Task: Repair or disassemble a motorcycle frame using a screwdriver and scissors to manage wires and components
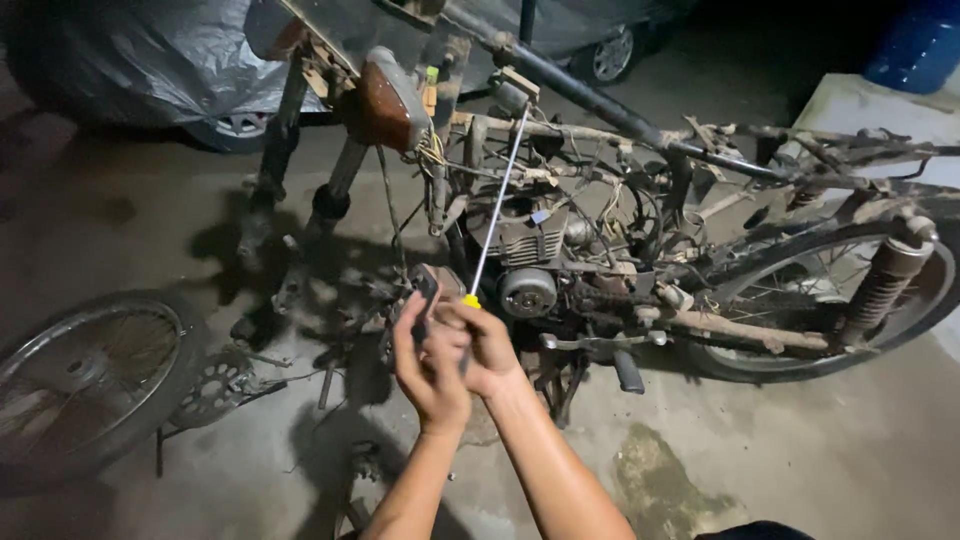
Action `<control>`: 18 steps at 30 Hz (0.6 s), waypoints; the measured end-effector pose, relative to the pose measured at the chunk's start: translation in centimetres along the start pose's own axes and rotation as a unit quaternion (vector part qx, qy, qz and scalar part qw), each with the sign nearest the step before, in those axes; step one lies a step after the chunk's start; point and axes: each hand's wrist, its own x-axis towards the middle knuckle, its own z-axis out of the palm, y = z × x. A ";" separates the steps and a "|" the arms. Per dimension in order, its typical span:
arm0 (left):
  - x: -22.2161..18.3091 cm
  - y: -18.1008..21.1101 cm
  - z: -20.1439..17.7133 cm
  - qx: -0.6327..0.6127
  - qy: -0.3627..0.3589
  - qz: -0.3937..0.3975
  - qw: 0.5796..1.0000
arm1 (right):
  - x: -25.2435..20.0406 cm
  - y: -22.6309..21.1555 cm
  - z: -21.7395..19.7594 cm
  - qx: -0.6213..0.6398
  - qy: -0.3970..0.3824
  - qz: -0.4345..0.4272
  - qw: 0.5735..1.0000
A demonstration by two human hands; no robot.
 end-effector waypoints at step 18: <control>2.0 1.9 -0.8 -0.108 0.059 -0.251 0.960 | 0.7 0.1 -0.6 -0.001 0.030 -0.061 0.998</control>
